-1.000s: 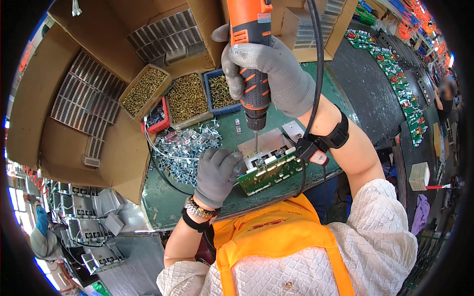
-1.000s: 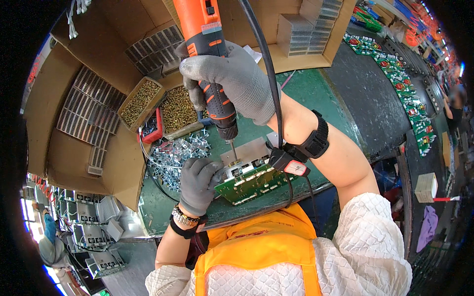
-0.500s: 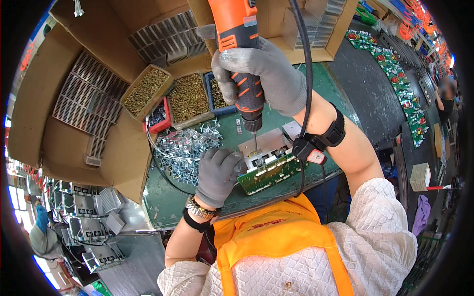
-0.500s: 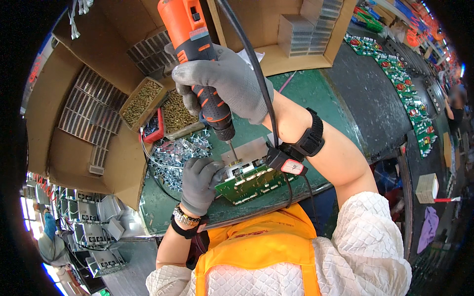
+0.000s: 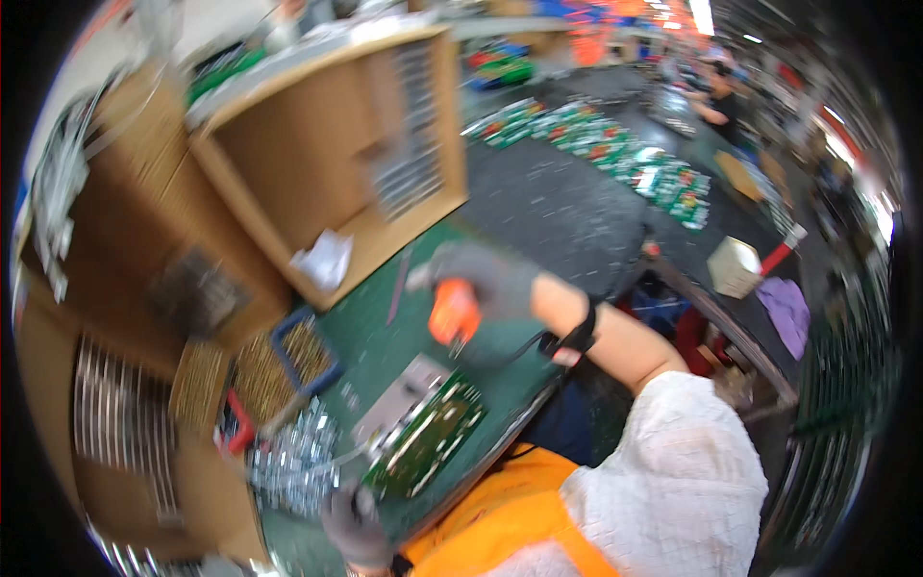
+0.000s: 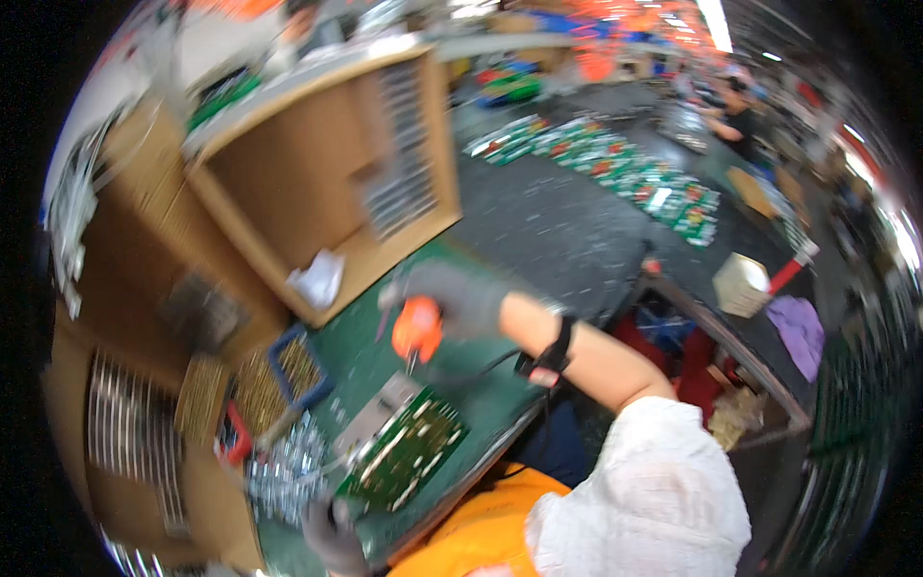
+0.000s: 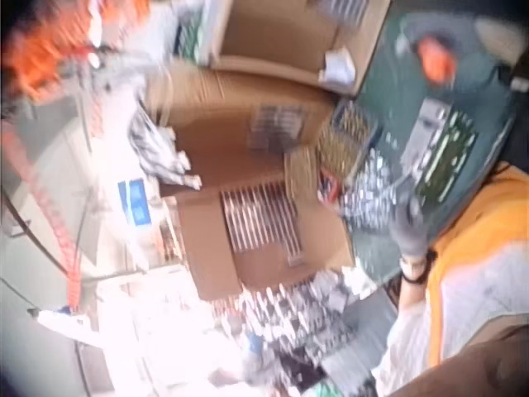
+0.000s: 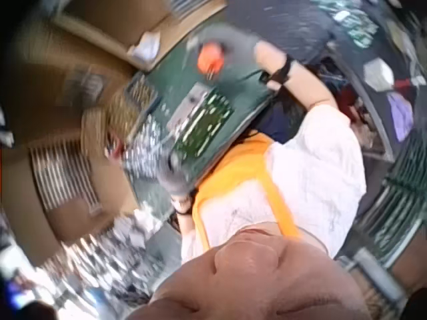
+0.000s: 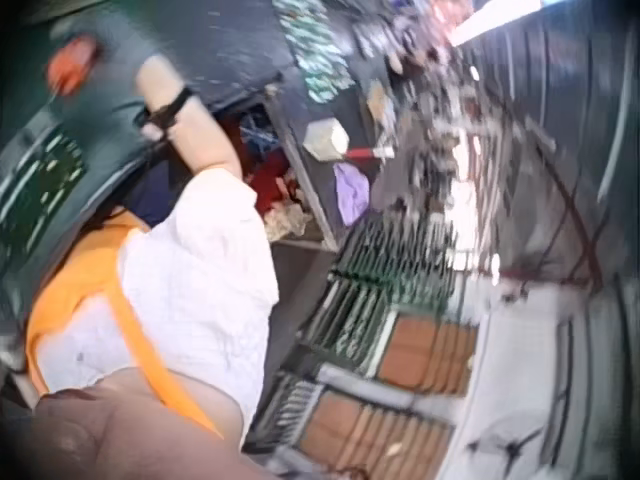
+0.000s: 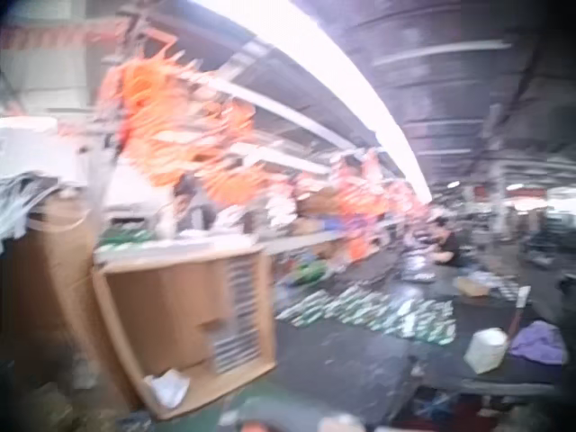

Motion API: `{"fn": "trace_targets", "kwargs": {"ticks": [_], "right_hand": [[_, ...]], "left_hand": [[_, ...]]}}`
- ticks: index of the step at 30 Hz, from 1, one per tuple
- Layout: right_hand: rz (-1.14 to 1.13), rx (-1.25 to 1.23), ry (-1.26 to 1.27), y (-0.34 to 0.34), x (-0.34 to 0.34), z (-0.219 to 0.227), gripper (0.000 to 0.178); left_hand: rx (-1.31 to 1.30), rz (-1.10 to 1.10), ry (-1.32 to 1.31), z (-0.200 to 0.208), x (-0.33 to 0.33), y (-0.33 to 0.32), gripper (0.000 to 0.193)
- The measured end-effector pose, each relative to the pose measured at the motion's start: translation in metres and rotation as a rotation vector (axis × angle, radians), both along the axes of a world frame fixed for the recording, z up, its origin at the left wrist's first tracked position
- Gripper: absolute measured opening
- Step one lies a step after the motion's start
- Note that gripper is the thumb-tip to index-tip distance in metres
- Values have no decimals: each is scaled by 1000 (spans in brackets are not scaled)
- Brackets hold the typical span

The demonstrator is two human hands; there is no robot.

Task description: Assembling and screwing components onto printed circuit boards using a power screwdriver in a manufacturing setting.

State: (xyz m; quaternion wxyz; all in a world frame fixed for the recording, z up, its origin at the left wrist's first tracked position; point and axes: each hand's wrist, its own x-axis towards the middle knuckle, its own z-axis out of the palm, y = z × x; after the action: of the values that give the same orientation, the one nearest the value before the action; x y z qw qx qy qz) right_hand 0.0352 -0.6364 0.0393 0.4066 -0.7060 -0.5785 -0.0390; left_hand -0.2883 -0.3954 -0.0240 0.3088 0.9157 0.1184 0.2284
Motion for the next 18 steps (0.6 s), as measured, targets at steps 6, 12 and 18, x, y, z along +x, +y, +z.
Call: {"fn": "trace_targets", "kwargs": {"ticks": [6, 12, 18], "right_hand": [[-485, -443, -185, -72, -5, -96, 61], [-189, -184, 460, -46, -78, -94, 56], [-220, -142, 462, -15, -148, -65, 66]], "left_hand": [[-805, -149, 381, -5, -5, -15, 30], [-1213, -172, 293, 2, -7, -26, 39], [-1233, -186, 54, 25, -11, -50, 37]]}}
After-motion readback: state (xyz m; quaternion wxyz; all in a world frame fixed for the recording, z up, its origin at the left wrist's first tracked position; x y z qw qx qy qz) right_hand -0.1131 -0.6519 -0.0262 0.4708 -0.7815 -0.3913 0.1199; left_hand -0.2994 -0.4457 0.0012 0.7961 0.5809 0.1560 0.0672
